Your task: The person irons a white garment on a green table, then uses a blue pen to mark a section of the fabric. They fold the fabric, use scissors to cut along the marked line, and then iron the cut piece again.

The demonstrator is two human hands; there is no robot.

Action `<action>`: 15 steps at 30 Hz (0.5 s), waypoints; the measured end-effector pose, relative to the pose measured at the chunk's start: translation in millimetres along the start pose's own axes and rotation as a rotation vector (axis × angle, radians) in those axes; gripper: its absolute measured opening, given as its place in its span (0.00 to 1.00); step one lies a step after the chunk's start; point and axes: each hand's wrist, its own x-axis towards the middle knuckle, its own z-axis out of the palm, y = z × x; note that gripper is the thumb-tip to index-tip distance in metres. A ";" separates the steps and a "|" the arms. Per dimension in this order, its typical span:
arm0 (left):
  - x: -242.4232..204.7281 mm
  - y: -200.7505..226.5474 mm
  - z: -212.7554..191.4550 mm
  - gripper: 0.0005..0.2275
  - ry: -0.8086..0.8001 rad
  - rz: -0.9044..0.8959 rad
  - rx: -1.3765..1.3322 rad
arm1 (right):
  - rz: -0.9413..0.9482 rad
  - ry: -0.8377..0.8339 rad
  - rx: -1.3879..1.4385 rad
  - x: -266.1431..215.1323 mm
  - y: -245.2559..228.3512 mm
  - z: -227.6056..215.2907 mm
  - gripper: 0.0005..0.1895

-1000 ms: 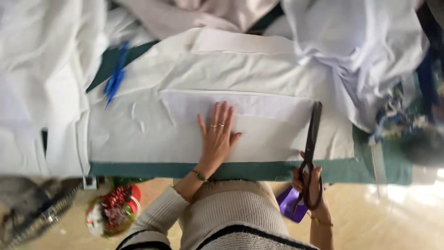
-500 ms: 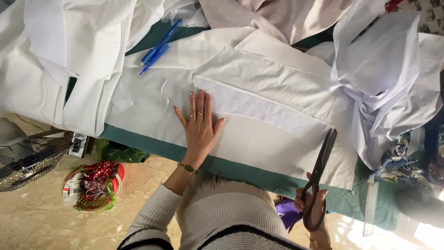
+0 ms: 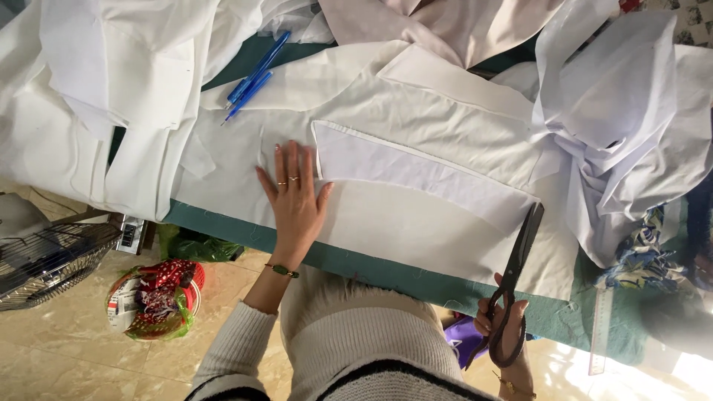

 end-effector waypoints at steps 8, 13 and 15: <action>-3.3 -1.2 -9.8 0.27 -0.022 0.119 0.011 | 0.002 -0.041 0.019 2.8 3.1 -5.2 0.51; -0.3 -1.9 -7.9 0.27 -0.020 0.174 0.014 | 0.005 0.009 -0.012 -3.8 -5.7 14.0 0.50; 0.4 -1.6 -7.5 0.27 -0.021 0.184 -0.008 | -0.001 0.031 -0.013 -4.5 -6.7 16.7 0.51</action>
